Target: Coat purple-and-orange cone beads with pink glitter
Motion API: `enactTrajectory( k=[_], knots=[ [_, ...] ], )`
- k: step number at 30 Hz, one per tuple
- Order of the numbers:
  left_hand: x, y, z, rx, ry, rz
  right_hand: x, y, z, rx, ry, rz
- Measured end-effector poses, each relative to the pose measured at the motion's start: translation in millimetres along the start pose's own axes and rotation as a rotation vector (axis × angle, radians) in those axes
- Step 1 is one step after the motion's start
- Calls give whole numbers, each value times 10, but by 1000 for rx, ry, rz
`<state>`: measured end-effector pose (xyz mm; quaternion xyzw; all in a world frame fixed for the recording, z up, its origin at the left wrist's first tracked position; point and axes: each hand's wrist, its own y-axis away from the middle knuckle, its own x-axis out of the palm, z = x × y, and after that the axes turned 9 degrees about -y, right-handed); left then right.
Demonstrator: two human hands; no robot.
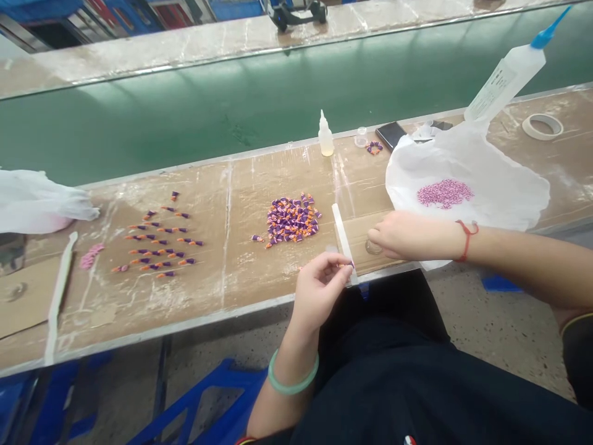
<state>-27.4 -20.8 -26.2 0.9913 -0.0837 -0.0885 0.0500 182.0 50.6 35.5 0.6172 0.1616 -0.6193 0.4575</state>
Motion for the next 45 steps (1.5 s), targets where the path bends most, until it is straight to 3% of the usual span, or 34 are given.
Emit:
enactTrajectory(
  k=[8, 14, 16, 19, 22, 25, 34, 45],
  knots=[
    [27, -12, 46, 18, 59, -24, -1, -14, 25, -1, 47, 16],
    [66, -16, 5, 23, 115, -33, 39, -3, 15, -8, 15, -103],
    [86, -11, -9, 33, 171, -54, 30, 31, 32, 14, -153, -219],
    [114, 14, -48, 107, 253, -88, -23, 119, 102, -7, -638, -351],
    [126, 51, -112, 229, 298, -86, -83, 222, 203, -61, -1057, -343],
    [125, 81, -168, 339, 295, -100, -109, 293, 293, -78, -1218, -348],
    [116, 127, -203, 482, 249, -82, -118, 355, 387, -152, -1087, -471],
    [130, 127, -219, 518, 211, -84, -134, 396, 417, -160, -1057, -518]
  ],
)
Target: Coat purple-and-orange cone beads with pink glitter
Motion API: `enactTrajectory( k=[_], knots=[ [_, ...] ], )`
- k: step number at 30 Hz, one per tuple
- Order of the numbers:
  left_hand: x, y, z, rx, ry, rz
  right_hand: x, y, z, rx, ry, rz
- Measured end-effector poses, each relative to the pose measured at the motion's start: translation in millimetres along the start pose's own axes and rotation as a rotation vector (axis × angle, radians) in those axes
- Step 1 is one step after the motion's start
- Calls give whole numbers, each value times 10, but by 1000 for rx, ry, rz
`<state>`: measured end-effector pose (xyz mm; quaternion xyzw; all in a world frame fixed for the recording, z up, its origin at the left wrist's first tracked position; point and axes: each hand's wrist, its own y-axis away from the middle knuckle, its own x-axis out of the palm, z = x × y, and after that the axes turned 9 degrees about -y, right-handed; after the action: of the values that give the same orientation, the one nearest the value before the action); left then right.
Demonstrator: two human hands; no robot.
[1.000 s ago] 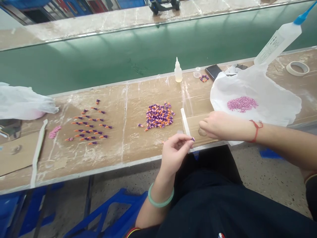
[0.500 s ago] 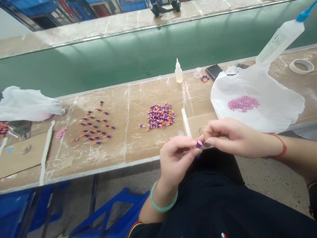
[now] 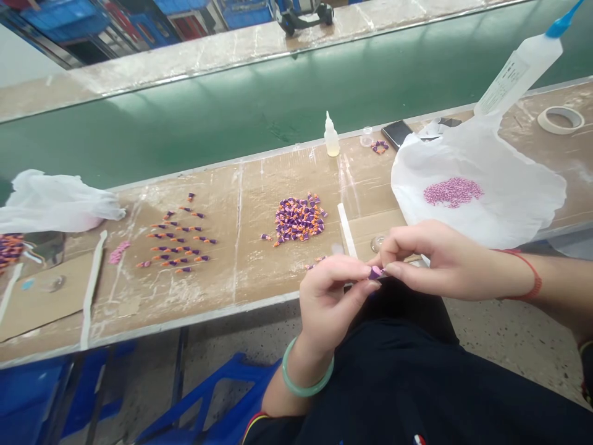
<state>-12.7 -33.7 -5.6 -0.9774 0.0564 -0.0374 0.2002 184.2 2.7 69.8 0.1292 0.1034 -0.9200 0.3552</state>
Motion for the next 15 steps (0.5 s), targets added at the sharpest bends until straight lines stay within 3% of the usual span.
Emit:
enactTrajectory(
  k=[15],
  knots=[
    [42, 8, -43, 13, -81, -36, 23, 13, 64, -31, 142, -16]
  ],
)
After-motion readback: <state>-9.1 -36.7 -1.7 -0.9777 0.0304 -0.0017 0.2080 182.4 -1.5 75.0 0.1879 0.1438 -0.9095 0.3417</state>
